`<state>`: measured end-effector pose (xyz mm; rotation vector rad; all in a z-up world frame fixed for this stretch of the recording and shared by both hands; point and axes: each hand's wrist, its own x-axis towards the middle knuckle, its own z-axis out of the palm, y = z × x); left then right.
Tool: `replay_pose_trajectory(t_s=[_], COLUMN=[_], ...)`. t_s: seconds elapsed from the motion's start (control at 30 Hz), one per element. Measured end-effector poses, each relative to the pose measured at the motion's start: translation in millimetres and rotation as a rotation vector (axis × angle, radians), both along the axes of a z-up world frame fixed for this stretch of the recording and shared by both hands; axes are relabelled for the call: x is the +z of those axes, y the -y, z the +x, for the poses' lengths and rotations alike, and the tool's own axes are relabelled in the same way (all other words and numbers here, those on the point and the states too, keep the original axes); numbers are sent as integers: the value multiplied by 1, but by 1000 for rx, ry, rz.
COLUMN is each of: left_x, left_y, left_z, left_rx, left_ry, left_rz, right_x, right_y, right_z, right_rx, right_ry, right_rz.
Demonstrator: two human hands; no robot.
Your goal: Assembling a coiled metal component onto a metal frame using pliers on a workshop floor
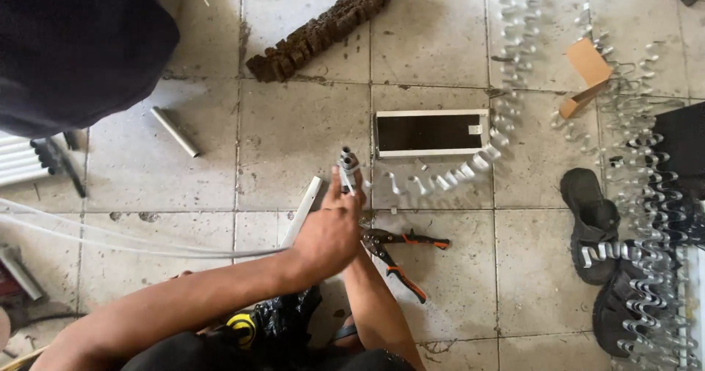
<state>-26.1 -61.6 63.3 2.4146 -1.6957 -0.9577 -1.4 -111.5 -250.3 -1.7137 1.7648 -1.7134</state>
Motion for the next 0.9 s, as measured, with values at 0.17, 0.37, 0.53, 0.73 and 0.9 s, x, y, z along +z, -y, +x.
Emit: replay_pose_trajectory(t_s=[0.17, 0.37, 0.53, 0.73, 0.9], left_x=[-30, -98, -69, -35, -25], left_y=[3, -32, -38, -16, -13], left_z=[-4, 27, 34, 29, 14], left_rx=[-190, 165, 129, 132, 224], left_ry=[283, 20, 64, -23, 14], left_rz=[-20, -94, -149, -115, -116], right_x=[9, 71, 94, 38, 93], right_y=[-13, 25, 53, 82, 64], right_z=[-28, -70, -95, -89, -72], right_rx=[430, 943, 1154, 943, 885], right_ry=[-136, 342, 503, 957, 860], right_rz=[192, 479, 711, 924, 725])
